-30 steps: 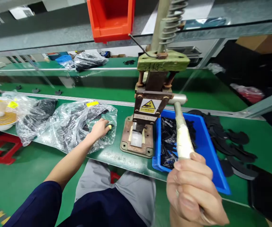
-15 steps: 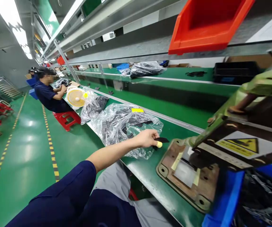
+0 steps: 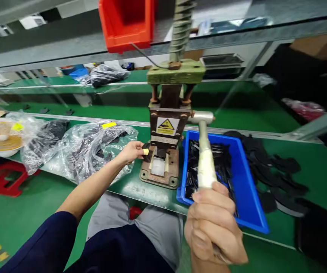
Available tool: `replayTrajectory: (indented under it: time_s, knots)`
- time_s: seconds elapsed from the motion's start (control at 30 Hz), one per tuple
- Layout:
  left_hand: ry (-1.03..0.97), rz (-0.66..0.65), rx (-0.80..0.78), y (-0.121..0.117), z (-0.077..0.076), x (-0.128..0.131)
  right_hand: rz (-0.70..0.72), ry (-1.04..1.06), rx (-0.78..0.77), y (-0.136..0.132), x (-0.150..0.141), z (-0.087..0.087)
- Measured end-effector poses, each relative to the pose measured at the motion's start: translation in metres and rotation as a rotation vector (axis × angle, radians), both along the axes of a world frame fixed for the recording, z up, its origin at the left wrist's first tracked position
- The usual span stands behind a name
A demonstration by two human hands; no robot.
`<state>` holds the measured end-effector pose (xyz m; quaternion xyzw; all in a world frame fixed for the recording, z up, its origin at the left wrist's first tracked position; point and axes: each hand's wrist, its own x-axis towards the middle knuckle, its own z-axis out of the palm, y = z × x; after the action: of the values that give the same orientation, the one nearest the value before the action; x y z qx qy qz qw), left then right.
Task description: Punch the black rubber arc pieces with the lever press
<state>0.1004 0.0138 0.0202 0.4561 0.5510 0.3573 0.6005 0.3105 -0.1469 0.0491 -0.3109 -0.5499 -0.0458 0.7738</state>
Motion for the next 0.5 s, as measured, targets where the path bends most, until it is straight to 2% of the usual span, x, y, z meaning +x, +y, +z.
replayTrajectory:
  time_s: [0.07,0.1,0.5]
  knots:
    - [0.007,-0.009,-0.021,0.002,-0.002,0.004,-0.051,-0.030,0.140,0.008,-0.004,0.004]
    - [0.005,-0.014,-0.031,0.003,-0.003,0.007,-0.047,-0.040,0.144,0.011,-0.006,0.005]
    - [0.076,-0.077,-0.137,0.005,-0.001,0.025,-0.027,-0.094,0.005,0.003,0.001,0.005]
